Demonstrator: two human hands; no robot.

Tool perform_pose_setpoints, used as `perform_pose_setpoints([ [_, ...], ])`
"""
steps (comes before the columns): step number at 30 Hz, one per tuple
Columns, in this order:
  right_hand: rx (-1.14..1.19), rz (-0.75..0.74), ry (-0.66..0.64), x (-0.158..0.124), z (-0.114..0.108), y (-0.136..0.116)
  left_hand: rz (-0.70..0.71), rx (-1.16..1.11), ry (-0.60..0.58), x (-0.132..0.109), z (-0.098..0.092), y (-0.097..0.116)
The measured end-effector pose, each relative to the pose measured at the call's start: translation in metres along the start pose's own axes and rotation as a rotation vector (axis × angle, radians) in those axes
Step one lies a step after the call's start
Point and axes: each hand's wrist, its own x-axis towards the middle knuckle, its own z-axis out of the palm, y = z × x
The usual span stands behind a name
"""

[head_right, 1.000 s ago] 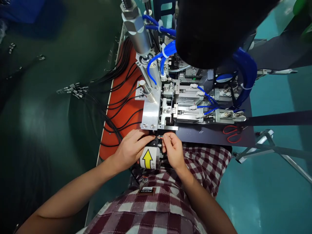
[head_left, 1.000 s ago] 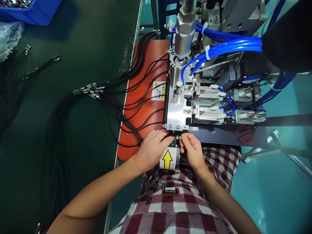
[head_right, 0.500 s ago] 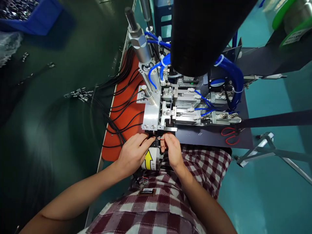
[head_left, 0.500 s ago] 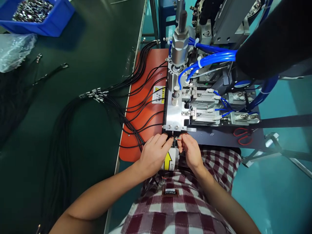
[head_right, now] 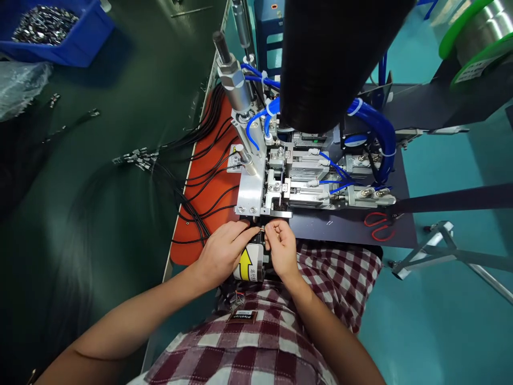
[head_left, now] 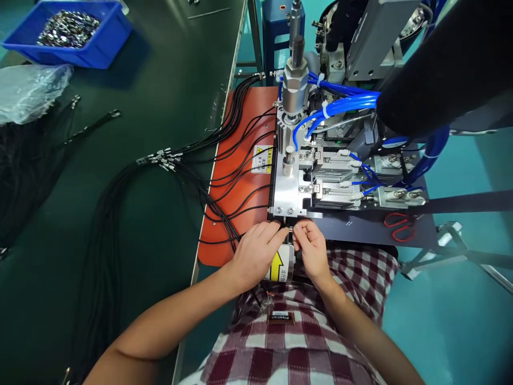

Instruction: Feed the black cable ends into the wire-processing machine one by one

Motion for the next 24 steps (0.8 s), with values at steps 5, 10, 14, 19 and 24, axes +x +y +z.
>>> perform_pose_setpoints([
  [5, 0.053, 0.061, -0.073, 0.002, -0.002, -0.005, -0.094, -0.12, 0.008, 0.002, -0.004, -0.005],
  [10, 0.034, 0.062, -0.063, -0.001, -0.002, -0.005, -0.134, -0.095, -0.017, 0.003, -0.01, -0.012],
  [14, 0.032, 0.068, -0.041, -0.001, -0.002, -0.006, -0.079, -0.024, -0.091, 0.002, -0.013, -0.012],
  [19, 0.025, 0.056, -0.016, -0.001, 0.0, -0.009, -0.063, 0.009, -0.114, 0.002, -0.013, -0.008],
  [24, 0.065, 0.064, -0.008, 0.001, 0.0, -0.006, -0.065, 0.051, -0.103, 0.005, -0.012, -0.006],
])
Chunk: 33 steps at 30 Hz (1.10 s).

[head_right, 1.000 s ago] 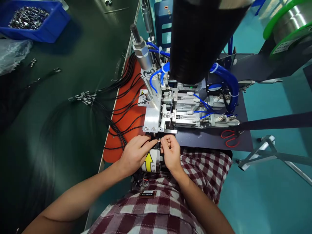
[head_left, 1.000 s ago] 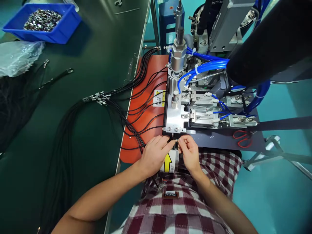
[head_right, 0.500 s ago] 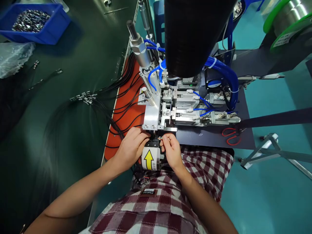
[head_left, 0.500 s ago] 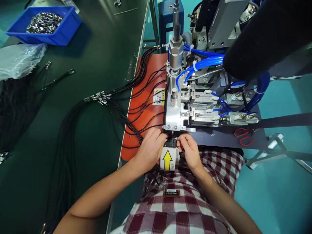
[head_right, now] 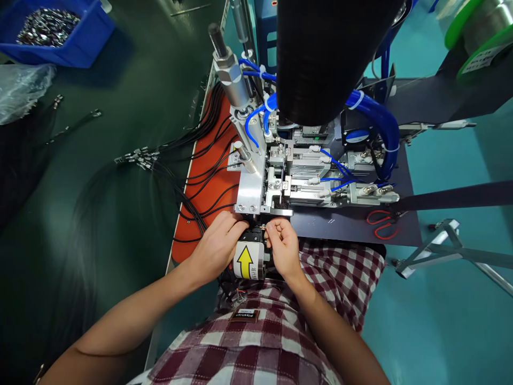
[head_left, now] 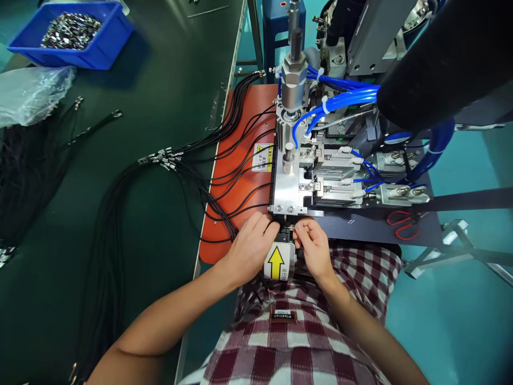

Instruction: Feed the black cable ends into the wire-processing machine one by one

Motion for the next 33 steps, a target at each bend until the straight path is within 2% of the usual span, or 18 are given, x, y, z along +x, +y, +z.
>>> perform_pose_setpoints([
  [4, 0.077, 0.077, -0.052, 0.002, -0.005, 0.003, 0.009, 0.079, 0.018, 0.0, -0.002, 0.004],
  [6, 0.054, 0.069, -0.07, 0.002, -0.007, 0.003, 0.012, 0.062, 0.03, -0.001, 0.0, 0.005],
  [12, -0.042, -0.003, -0.034, 0.0, -0.005, 0.002, 0.099, -0.121, 0.051, -0.004, 0.011, 0.003],
  [20, 0.055, 0.014, 0.0, 0.002, 0.002, 0.005, 0.065, -0.102, 0.025, 0.001, 0.013, 0.006],
  [24, 0.052, 0.01, -0.023, 0.001, -0.002, 0.004, -0.007, -0.25, 0.092, -0.008, 0.017, 0.003],
  [27, 0.064, 0.012, -0.013, -0.002, -0.009, 0.005, -0.113, -0.32, 0.177, -0.031, 0.02, 0.002],
  [30, 0.055, 0.038, -0.005, -0.007, -0.017, 0.008, -0.261, -0.194, 0.198, -0.055, 0.023, 0.007],
  [33, 0.033, 0.055, 0.011, -0.01, -0.023, 0.01, -0.311, -0.059, 0.194, -0.064, 0.025, 0.009],
])
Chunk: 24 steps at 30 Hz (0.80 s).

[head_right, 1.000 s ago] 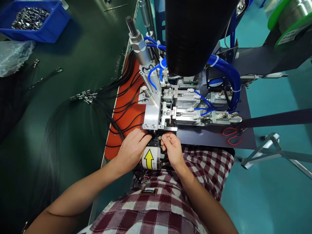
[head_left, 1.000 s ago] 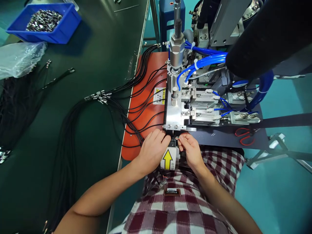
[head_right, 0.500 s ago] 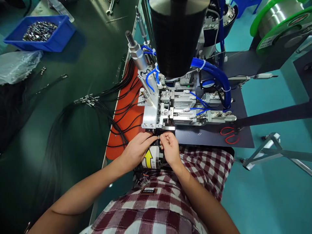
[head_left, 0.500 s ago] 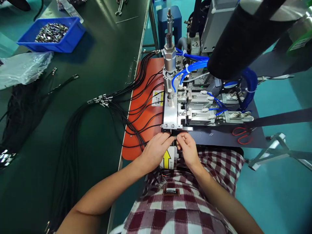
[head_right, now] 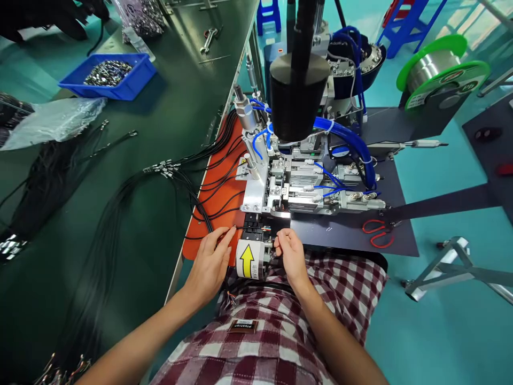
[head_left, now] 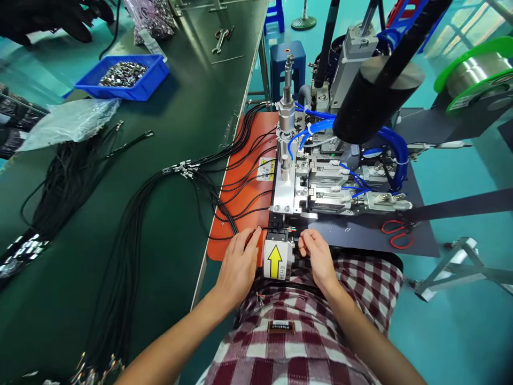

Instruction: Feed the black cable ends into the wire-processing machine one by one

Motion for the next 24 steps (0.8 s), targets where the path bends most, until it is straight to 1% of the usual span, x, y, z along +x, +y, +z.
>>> perform_pose_setpoints([
  [4, -0.002, -0.013, 0.037, -0.004, -0.005, -0.003, 0.071, 0.08, 0.023, 0.01, 0.0, -0.006],
  [7, -0.013, -0.028, 0.04, -0.006, -0.007, -0.006, 0.08, 0.093, 0.022, 0.017, -0.001, -0.011],
  [11, -0.036, -0.039, 0.051, -0.006, -0.009, -0.006, 0.08, 0.095, 0.044, 0.012, -0.002, -0.011],
  [14, -0.011, -0.045, 0.09, -0.006, -0.013, -0.004, 0.063, 0.091, 0.018, 0.014, -0.001, -0.011],
  [16, 0.007, -0.052, 0.122, -0.007, -0.015, -0.003, 0.055, 0.083, -0.008, 0.025, -0.001, -0.012],
  [19, 0.024, -0.063, 0.143, -0.009, -0.02, -0.001, 0.076, 0.032, -0.018, 0.057, -0.002, -0.017],
  [20, 0.029, -0.066, 0.143, -0.011, -0.021, -0.001, 0.109, -0.004, -0.016, 0.068, -0.004, -0.019],
  [22, 0.031, -0.067, 0.138, -0.015, -0.024, -0.002, 0.16, -0.098, -0.008, 0.083, -0.014, -0.025],
  [24, 0.018, -0.058, 0.132, -0.021, -0.027, -0.005, 0.247, -0.236, -0.064, 0.085, -0.03, -0.029],
])
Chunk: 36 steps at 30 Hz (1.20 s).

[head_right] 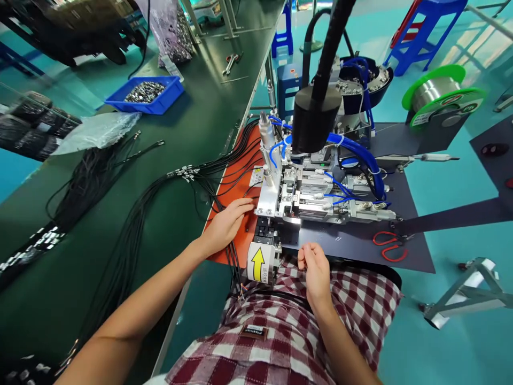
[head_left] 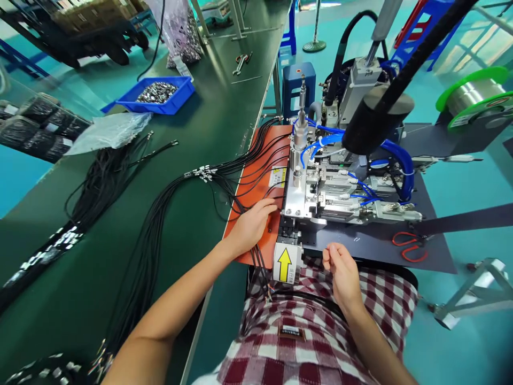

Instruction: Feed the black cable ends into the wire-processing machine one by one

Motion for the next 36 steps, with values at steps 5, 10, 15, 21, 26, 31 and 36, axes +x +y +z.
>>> perform_pose_setpoints([
  [5, -0.042, 0.0, -0.028, -0.014, -0.005, -0.009, 0.203, 0.137, -0.394, -0.028, -0.035, 0.009],
  [10, -0.089, 0.011, -0.093, -0.021, 0.0, -0.017, 0.217, 0.246, -0.517, -0.032, -0.042, 0.002],
  [15, -0.186, -0.033, -0.168, -0.024, 0.004, -0.025, 0.019, -0.311, -0.375, -0.029, -0.047, -0.002],
  [21, -0.333, -0.105, -0.301, -0.032, 0.018, -0.035, -0.092, -0.488, -0.164, -0.042, -0.019, 0.03],
  [26, -0.22, -0.073, -0.305, -0.034, 0.029, -0.038, -0.137, -0.471, -0.149, -0.044, -0.003, 0.048],
  [31, -0.19, -0.031, -0.296, -0.031, 0.039, -0.039, -0.126, -0.314, -0.246, -0.033, -0.006, 0.061],
  [36, -0.156, -0.005, -0.326, -0.026, 0.035, -0.045, -0.068, -0.437, -0.306, -0.018, -0.001, 0.071],
])
